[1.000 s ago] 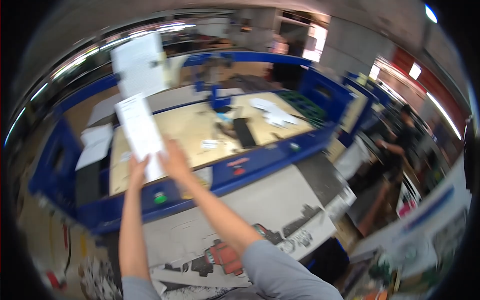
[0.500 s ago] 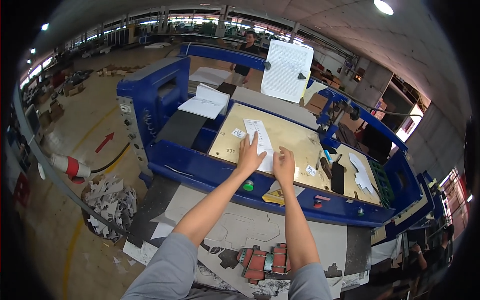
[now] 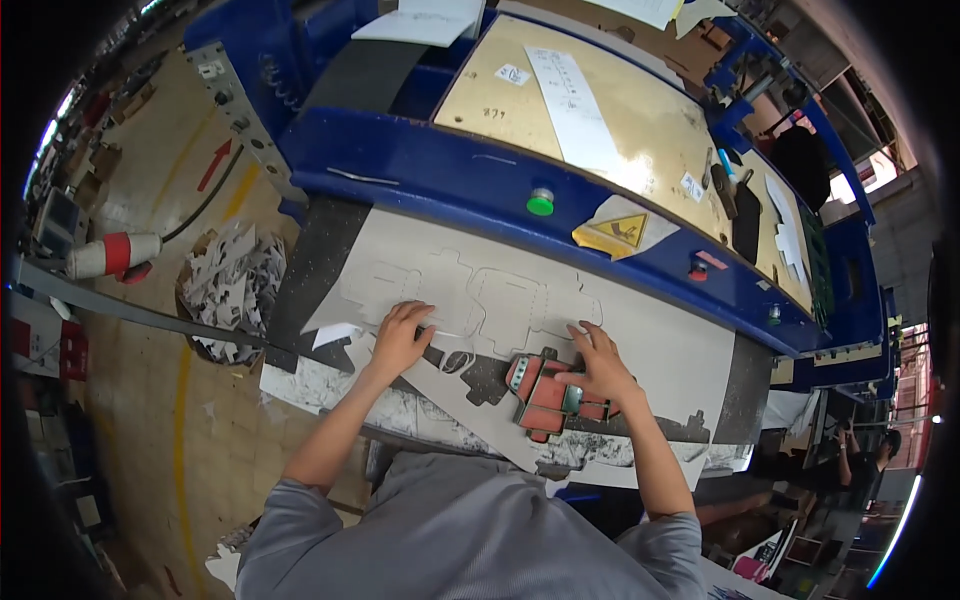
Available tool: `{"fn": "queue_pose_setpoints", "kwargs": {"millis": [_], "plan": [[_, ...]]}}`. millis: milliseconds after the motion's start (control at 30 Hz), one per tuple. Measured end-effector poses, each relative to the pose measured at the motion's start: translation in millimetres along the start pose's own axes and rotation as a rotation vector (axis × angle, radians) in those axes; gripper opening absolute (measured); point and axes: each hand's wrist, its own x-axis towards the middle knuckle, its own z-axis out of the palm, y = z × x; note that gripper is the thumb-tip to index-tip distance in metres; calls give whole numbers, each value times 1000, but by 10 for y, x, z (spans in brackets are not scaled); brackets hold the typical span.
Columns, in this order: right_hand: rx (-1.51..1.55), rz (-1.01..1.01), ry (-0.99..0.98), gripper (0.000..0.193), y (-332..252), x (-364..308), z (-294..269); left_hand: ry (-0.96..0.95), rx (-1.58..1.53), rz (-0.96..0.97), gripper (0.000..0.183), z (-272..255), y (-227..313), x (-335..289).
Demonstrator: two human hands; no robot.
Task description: The person is using a die cutting machine to cut components for shoes from a large sheet of material according to a technical specification sheet.
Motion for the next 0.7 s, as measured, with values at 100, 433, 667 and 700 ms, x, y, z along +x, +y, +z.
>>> {"fn": "queue_pose_setpoints", "kwargs": {"millis": [100,433,667,700], "plan": [[-205,-133,-114,103,-20,-10,106,-9,142,6,42,64,71,-81],[-232,15,-99,126,114,-456,978,180,465,-802,104,-204,-730,662],[-314,14,-305,119,-1,-490,824,-50,258,-959,98,-302,-998,634],[-320,6,-301,119,-10,-462,805,-39,254,-962,98,-333,-1052,632]]}}
